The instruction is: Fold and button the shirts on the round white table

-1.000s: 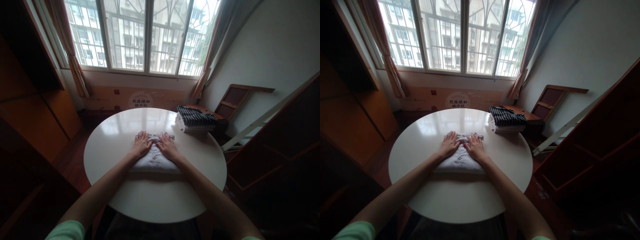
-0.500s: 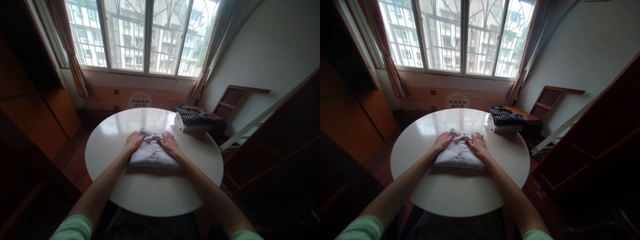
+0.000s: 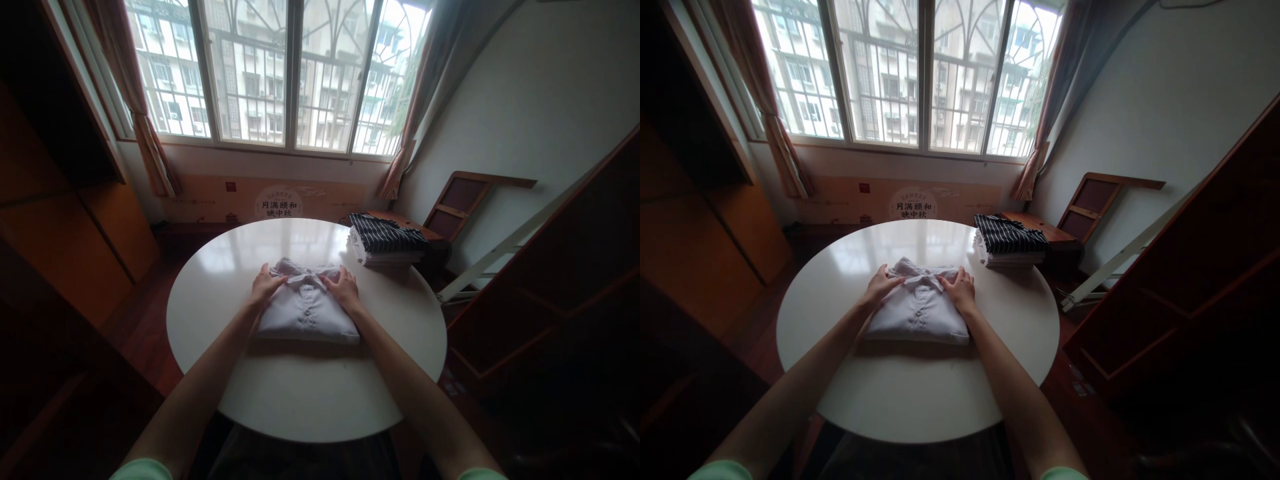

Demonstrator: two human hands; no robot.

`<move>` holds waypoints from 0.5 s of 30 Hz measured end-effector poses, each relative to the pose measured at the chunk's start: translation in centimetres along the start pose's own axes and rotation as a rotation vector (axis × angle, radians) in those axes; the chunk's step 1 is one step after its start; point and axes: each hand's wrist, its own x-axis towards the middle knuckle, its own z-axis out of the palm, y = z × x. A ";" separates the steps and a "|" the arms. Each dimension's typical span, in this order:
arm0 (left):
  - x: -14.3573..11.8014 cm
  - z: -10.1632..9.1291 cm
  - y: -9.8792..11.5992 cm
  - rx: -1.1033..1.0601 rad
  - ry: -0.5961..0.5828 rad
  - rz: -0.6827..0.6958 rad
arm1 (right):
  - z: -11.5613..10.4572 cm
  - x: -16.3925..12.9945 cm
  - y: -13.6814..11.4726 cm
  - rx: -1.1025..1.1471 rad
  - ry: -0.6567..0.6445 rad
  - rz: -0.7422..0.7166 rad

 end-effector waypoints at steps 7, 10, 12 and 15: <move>0.1 0.0 0.1 -0.230 0.039 -0.020 | -0.4 -0.2 -0.2 0.181 0.063 0.023; -0.6 -0.1 0.7 -0.130 0.045 0.044 | -0.5 -0.3 -0.3 0.226 0.085 0.008; -0.9 -0.3 0.9 -0.082 0.040 0.073 | -0.4 -0.2 -0.3 0.260 0.094 -0.003; -1.0 -0.5 0.8 -0.062 0.036 0.040 | -0.1 0.1 0.0 0.360 0.106 0.032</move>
